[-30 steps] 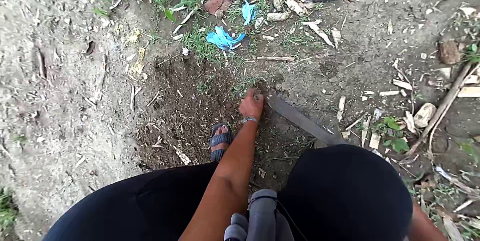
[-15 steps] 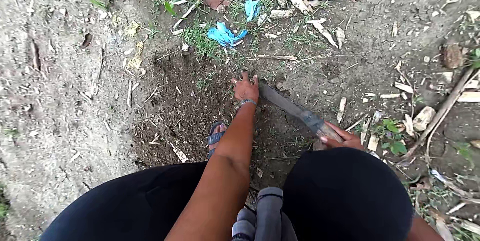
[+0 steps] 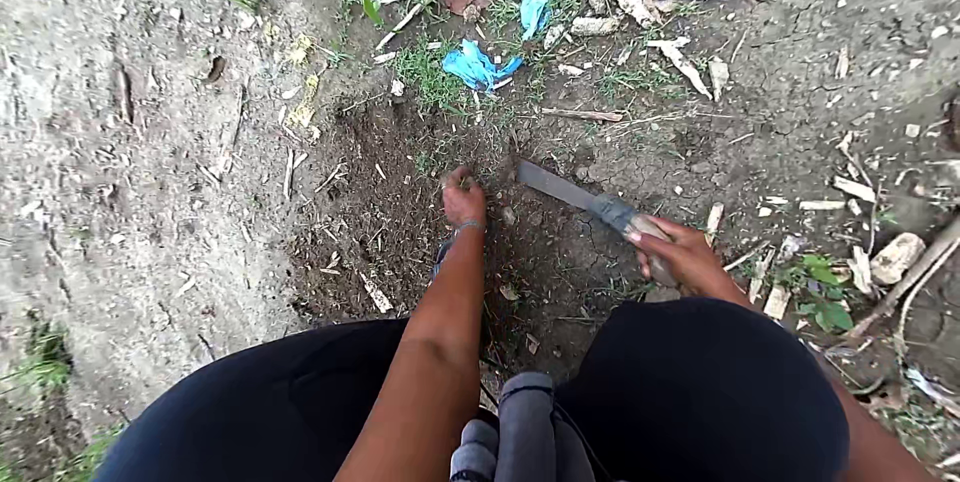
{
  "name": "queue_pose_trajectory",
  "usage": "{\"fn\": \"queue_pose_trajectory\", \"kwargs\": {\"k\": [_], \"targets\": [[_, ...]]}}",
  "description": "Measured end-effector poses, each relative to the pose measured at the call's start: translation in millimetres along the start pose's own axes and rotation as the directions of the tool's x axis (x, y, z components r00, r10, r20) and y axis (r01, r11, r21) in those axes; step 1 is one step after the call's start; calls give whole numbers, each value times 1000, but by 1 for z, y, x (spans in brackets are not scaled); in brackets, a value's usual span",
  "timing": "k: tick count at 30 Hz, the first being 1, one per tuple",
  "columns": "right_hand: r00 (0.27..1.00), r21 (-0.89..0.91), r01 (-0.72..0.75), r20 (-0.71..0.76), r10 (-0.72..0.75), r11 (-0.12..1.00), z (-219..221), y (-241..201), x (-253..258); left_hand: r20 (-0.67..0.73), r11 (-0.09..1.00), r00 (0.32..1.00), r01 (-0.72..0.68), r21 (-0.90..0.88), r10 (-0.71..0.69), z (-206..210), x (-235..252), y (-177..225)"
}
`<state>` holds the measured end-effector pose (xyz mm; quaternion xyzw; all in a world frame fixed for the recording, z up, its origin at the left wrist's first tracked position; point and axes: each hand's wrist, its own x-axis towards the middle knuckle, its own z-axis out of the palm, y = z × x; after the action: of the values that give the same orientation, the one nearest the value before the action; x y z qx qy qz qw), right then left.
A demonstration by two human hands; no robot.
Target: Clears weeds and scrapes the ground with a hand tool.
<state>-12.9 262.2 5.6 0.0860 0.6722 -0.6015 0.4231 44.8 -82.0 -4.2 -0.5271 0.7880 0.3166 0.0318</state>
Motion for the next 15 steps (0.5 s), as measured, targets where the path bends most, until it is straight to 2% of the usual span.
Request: {"fn": "queue_pose_trajectory", "kwargs": {"k": [2, 4, 7, 11, 13, 15], "targets": [[999, 22, 41, -5, -41, 999, 7, 11, -4, 90, 992, 996, -35, 119, 24, 11, 2, 21], [995, -14, 89, -35, -89, 996, 2, 14, -24, 190, 945, 982, -68, 319, 7, 21, -3, 35], [995, -124, 50, -77, -60, 991, -42, 7, -65, 242, 831, 969, -104, 547, -38, 22, -8, 33], [983, 31, -8, -185, 14, 999, -94, 9, -117, 303, 819, 953, -180, 545, 8, 21, 7, 20], [987, -22, -36, -157, 32, 999, -78, 0, -114, 312, 847, 950, -161, 507, -7, 21, 6, 18], [997, -93, -73, -44, 69, 993, -41, -3, -79, 305, 874, 952, -128, 469, -25, 19, 6, 20]]}}
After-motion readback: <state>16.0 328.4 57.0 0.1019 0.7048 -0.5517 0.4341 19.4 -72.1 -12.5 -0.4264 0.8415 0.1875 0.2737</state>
